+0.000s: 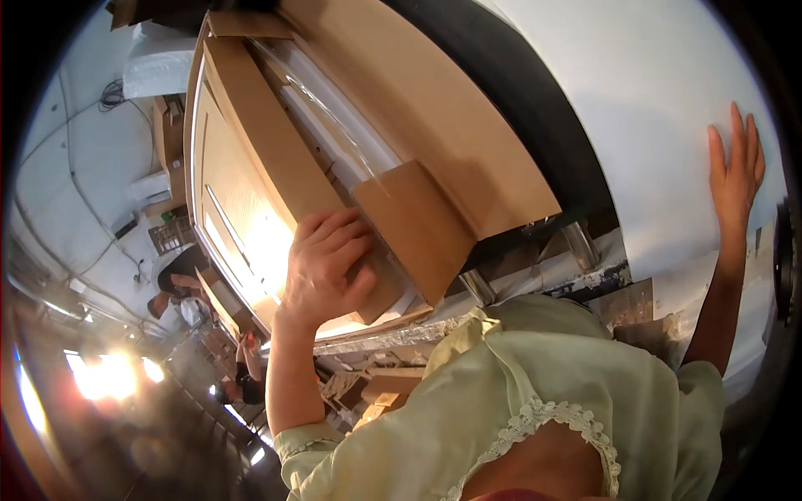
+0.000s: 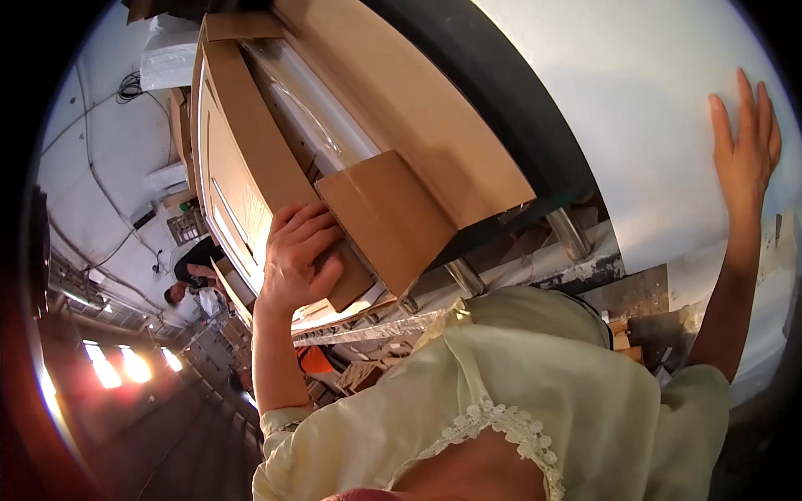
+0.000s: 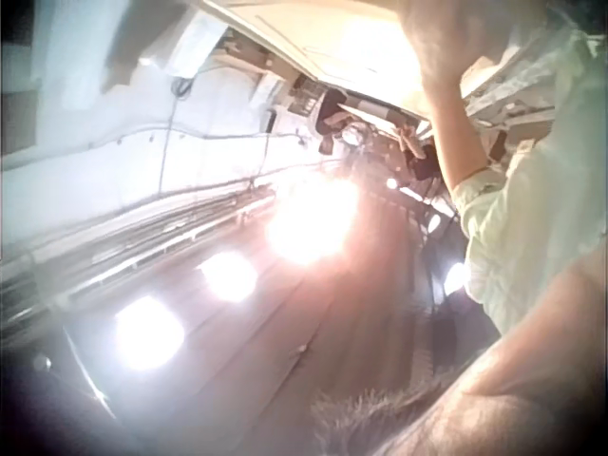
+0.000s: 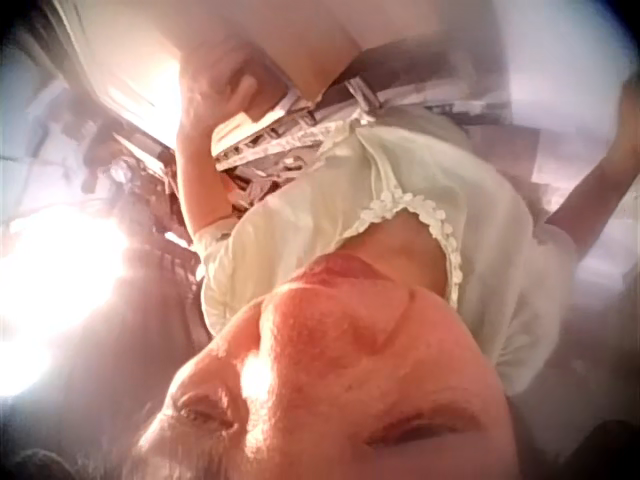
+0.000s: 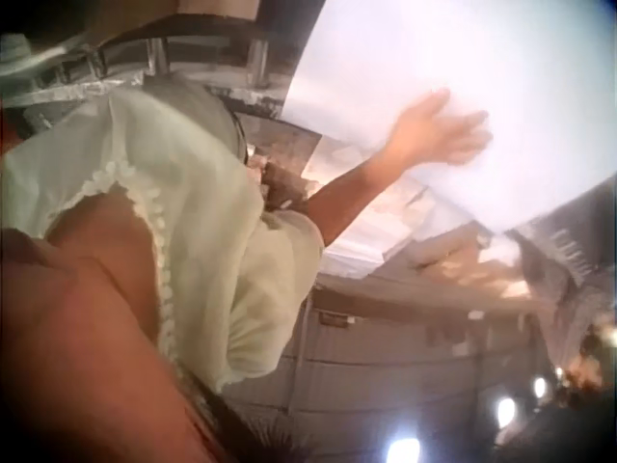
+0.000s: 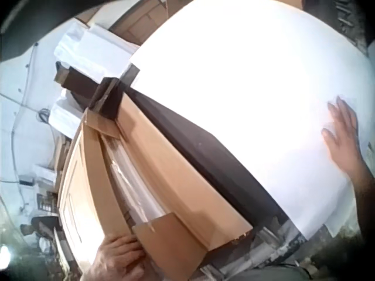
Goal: The person packages furniture components by placing foam protective layers and cardboard inserts around wooden panels on a conveyor belt.
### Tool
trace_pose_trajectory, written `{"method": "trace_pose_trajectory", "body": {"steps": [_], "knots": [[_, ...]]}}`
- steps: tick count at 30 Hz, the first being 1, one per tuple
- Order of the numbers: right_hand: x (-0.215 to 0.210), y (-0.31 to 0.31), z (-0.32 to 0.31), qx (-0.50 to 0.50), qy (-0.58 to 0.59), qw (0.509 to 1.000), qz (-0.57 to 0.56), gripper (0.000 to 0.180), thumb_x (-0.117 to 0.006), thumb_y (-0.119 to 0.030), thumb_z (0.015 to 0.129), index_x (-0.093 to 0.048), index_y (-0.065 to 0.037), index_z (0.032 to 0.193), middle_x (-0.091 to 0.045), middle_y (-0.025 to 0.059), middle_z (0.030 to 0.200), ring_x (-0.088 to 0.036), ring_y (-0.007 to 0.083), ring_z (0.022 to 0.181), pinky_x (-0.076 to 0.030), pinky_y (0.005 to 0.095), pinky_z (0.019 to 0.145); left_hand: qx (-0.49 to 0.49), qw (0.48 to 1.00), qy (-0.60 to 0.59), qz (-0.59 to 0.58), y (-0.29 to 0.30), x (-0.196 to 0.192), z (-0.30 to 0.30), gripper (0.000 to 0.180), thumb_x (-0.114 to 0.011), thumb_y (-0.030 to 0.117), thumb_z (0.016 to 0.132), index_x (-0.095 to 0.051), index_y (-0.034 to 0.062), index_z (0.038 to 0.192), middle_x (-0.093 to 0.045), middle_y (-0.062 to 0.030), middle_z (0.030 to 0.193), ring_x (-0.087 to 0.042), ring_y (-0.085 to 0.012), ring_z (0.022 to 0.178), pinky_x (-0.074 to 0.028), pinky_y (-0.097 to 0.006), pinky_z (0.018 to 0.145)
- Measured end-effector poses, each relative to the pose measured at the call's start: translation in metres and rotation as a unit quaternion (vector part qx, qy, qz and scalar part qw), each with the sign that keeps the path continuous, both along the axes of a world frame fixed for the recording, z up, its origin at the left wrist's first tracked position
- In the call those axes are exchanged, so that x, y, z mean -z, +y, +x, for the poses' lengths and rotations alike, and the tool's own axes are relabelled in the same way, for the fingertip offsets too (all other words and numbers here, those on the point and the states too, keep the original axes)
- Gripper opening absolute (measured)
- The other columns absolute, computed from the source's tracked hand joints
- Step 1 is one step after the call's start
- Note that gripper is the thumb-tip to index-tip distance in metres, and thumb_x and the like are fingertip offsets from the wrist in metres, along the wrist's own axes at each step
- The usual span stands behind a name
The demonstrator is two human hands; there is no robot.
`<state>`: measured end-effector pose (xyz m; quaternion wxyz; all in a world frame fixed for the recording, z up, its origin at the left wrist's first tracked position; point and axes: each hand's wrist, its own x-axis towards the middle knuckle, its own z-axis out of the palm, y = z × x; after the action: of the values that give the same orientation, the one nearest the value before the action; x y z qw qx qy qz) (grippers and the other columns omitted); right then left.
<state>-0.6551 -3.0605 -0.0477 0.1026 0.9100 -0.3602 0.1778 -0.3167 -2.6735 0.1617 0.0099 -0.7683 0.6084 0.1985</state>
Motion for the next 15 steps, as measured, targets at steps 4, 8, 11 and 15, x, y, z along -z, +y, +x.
{"method": "trace_pose_trajectory", "body": {"steps": [4, 8, 11, 15], "knots": [[0.005, -0.01, -0.009, -0.052, -0.039, 0.998, 0.006, 0.05, -0.053, -0.033, 0.098, -0.042, -0.02, 0.145, -0.04, 0.018, 0.147, -0.044, 0.035, 0.131, -0.037, 0.0466, 0.106, -0.003, 1.0, 0.009, 0.02, -0.009, 0.006, -0.004, 0.02, -0.065, 0.008, 0.057, -0.067, -0.0011, 0.075, -0.068, -0.0129, 0.088, -0.063, -0.0292, 0.094, -0.047, -0.042, 0.088], [0.01, -0.003, -0.015, 0.016, -0.056, 0.991, 0.121, 0.049, -0.05, -0.026, 0.1, -0.039, -0.017, 0.146, -0.042, 0.0202, 0.145, -0.042, 0.0345, 0.133, -0.039, 0.0417, 0.108, 0.005, 0.998, 0.017, 0.053, -0.01, 0.021, 0.0, 0.021, -0.064, 0.005, 0.055, -0.066, 0.0011, 0.075, -0.067, -0.0118, 0.087, -0.064, -0.0286, 0.087, -0.046, -0.042, 0.09], [0.008, -0.009, -0.024, -0.015, -0.018, 0.99, 0.136, 0.048, -0.049, -0.023, 0.101, -0.039, -0.009, 0.145, -0.044, 0.0204, 0.144, -0.042, 0.031, 0.134, -0.037, 0.0382, 0.109, -0.001, 1.0, 0.016, 0.0, -0.007, 0.033, 0.01, 0.021, -0.065, 0.005, 0.054, -0.065, 0.0019, 0.074, -0.067, -0.0108, 0.086, -0.064, -0.0274, 0.086, -0.046, -0.042, 0.088], [0.005, -0.018, -0.029, -0.07, -0.009, 0.987, 0.147, 0.045, -0.048, -0.018, 0.101, -0.042, 0.002, 0.14, -0.047, 0.0186, 0.142, -0.045, 0.0284, 0.132, -0.035, 0.0369, 0.109, -0.029, 0.994, 0.05, -0.091, 0.001, 0.052, 0.015, 0.033, -0.065, 0.001, 0.052, -0.065, -0.0008, 0.086, -0.066, -0.0111, 0.092, -0.063, -0.0299, 0.092, -0.046, -0.04, 0.087]]}}
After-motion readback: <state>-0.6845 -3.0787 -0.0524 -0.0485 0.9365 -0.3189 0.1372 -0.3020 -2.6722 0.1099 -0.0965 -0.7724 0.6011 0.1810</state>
